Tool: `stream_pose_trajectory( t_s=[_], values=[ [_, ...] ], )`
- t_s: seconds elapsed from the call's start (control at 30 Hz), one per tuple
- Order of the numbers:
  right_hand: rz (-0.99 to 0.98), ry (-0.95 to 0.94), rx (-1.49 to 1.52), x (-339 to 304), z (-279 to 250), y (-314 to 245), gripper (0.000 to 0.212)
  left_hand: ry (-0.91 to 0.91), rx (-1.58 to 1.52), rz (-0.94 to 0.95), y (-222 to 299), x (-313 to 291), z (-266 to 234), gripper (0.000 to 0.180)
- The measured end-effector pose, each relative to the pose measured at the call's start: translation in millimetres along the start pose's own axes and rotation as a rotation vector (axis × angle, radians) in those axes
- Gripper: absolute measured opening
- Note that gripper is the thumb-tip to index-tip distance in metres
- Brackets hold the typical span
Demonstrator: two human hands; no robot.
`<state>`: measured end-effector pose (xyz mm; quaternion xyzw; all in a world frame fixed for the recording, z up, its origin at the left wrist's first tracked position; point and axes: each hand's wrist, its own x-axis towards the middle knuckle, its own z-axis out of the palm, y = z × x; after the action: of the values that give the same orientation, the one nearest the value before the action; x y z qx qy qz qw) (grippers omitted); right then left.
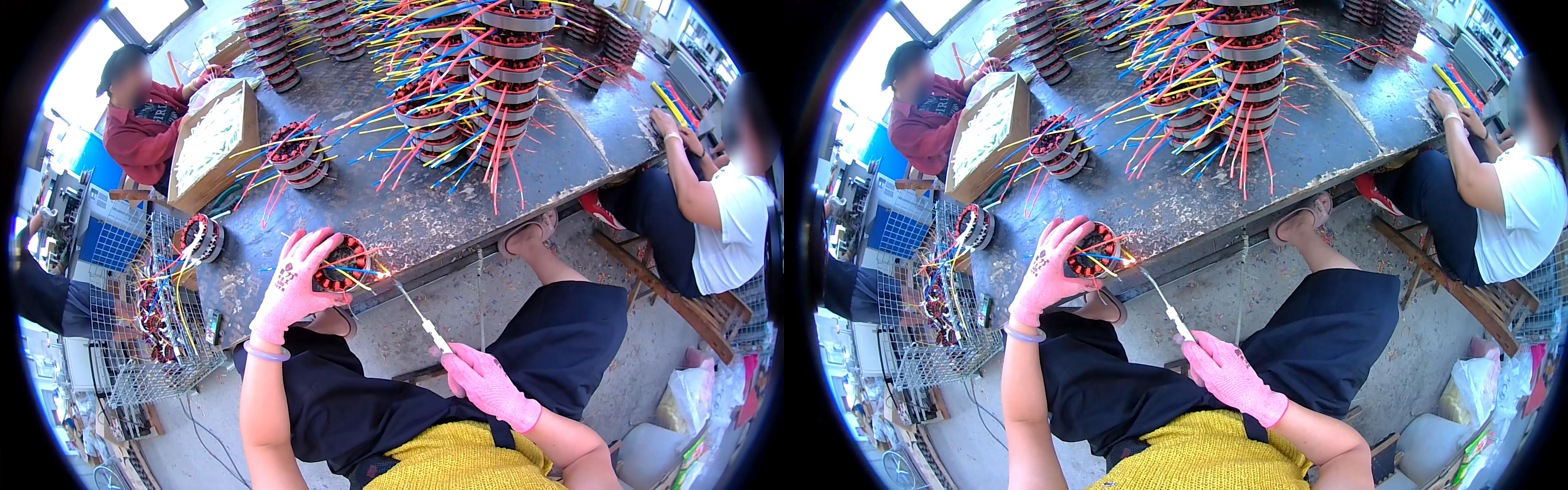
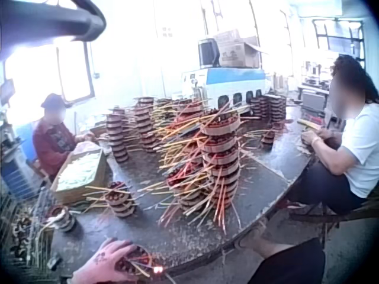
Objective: The person uses a lighter to process the ends of wires on a copper-wound motor component and then places the part into a stack on the workbench.
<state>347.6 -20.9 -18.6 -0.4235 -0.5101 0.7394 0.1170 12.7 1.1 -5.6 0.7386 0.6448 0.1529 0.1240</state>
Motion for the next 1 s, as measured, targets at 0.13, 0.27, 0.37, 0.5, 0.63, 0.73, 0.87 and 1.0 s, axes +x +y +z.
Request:
stream_pose_trajectory(
  t_s=[0.13, 0.27, 0.37, 0.5, 0.63, 0.73, 0.87, 1.0],
  values=[
    [-0.032, -0.003, -0.046, -1, 0, -5, 0.036, -0.002, 0.003, 0.001, 0, 0, -1, 0.094],
    [-0.035, -0.002, -0.062, -2, -1, -6, 0.036, 0.003, 0.002, 0.007, 0, 0, 0, 0.094],
    [-0.029, 0.006, -0.015, 0, -1, 0, 0.036, 0.005, 0.003, 0.014, 0, 1, 0, 0.094],
    [-0.006, 0.006, 0.038, -1, -1, 0, 0.036, 0.029, 0.01, 0.022, 1, 0, -1, 0.093],
    [-0.01, 0.025, 0.131, -3, 1, 2, 0.036, 0.112, 0.05, 0.011, 9, 3, 1, 0.09],
    [-0.007, 0.017, 0.041, -3, -2, 5, 0.035, 0.167, 0.068, -0.022, 16, 4, 3, 0.088],
    [0.004, 0.02, 0.074, -5, 1, 5, 0.034, 0.186, 0.017, -0.001, 10, 2, 8, 0.091],
    [-0.003, 0.008, 0.034, -3, 2, 3, 0.034, 0.142, 0.002, 0.004, 6, 0, 4, 0.092]
  ],
)
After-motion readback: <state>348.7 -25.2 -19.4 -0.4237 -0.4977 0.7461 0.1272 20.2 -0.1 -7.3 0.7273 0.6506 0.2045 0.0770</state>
